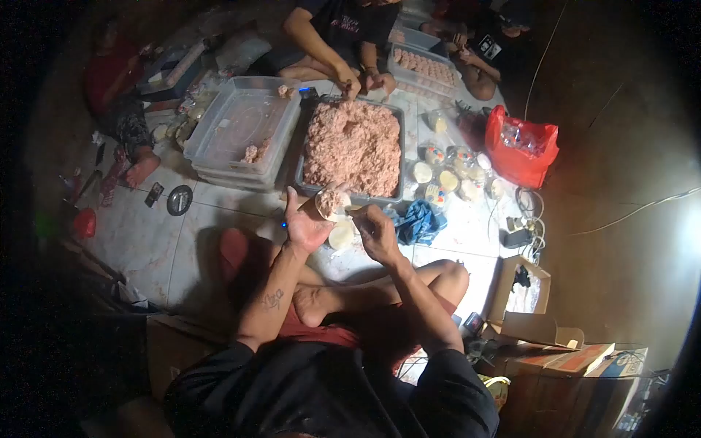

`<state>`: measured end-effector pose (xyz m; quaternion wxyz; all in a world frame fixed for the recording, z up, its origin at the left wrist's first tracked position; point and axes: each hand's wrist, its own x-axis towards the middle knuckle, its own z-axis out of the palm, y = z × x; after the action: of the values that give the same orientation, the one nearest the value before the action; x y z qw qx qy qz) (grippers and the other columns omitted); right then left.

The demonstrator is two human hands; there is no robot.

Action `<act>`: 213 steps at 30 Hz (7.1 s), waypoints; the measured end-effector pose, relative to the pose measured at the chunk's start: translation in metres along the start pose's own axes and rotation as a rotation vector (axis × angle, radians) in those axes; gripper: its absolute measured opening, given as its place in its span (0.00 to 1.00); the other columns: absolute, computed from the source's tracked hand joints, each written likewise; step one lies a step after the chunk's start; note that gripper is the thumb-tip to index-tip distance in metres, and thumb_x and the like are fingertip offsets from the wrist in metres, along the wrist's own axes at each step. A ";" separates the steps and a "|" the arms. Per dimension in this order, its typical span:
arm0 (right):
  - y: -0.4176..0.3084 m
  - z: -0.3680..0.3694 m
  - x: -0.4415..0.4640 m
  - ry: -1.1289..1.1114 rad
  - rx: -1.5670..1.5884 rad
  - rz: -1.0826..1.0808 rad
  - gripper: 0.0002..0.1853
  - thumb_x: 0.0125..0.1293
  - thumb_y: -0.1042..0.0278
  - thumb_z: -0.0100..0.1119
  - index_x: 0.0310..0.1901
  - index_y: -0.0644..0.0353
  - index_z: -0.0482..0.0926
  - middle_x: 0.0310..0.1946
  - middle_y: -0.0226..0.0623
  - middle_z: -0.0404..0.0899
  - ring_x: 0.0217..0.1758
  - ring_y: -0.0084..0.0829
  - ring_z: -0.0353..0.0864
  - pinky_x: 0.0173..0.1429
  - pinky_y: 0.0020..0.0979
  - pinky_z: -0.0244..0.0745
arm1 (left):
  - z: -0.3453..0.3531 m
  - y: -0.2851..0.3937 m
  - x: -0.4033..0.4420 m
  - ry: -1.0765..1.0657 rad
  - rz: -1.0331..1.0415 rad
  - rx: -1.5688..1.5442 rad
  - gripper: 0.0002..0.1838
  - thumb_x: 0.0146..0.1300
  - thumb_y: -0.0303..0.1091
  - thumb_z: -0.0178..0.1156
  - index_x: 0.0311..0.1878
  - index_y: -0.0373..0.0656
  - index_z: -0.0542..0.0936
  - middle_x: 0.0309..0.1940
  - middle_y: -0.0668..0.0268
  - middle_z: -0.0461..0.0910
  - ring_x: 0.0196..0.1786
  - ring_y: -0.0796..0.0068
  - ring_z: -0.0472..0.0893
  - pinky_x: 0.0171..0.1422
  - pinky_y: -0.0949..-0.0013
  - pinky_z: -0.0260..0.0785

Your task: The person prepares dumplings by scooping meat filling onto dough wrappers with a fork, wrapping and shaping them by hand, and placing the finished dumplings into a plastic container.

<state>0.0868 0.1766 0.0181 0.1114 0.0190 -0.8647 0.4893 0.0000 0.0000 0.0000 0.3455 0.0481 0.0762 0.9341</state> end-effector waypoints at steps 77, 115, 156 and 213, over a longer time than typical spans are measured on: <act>-0.010 0.030 -0.013 -0.134 -0.170 -0.410 0.18 0.60 0.79 0.49 0.50 0.60 0.81 0.37 0.56 0.79 0.43 0.56 0.77 0.48 0.47 0.75 | -0.043 0.010 -0.033 0.354 0.037 -0.077 0.54 0.66 0.79 0.35 0.69 0.30 0.67 0.68 0.43 0.69 0.71 0.43 0.69 0.76 0.42 0.59; -0.011 0.036 -0.071 0.062 0.878 0.473 0.10 0.75 0.64 0.58 0.36 0.59 0.81 0.27 0.25 0.77 0.27 0.15 0.68 0.28 0.22 0.60 | 0.033 -0.001 -0.039 0.164 0.271 1.660 0.20 0.55 0.41 0.78 0.40 0.38 0.82 0.35 0.66 0.84 0.38 0.74 0.81 0.44 0.67 0.75; -0.028 0.027 -0.075 0.242 0.219 0.078 0.10 0.74 0.75 0.54 0.50 0.66 0.82 0.30 0.36 0.74 0.32 0.30 0.72 0.40 0.29 0.69 | 0.016 0.018 -0.042 0.014 0.331 1.363 0.30 0.41 0.38 0.86 0.43 0.39 0.77 0.34 0.70 0.80 0.36 0.78 0.76 0.46 0.71 0.74; 0.042 -0.040 0.137 -0.181 -1.067 -0.675 0.05 0.66 0.65 0.49 0.36 0.50 0.76 0.35 0.31 0.76 0.48 0.29 0.76 0.57 0.37 0.64 | 0.001 0.034 -0.065 0.118 0.131 1.568 0.19 0.50 0.40 0.82 0.35 0.40 0.82 0.30 0.70 0.83 0.33 0.83 0.79 0.42 0.75 0.74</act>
<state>-0.0452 0.2433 0.0313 0.1799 0.2736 -0.9420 -0.0742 0.0277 -0.0678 0.0046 0.1503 0.2325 0.7280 0.6272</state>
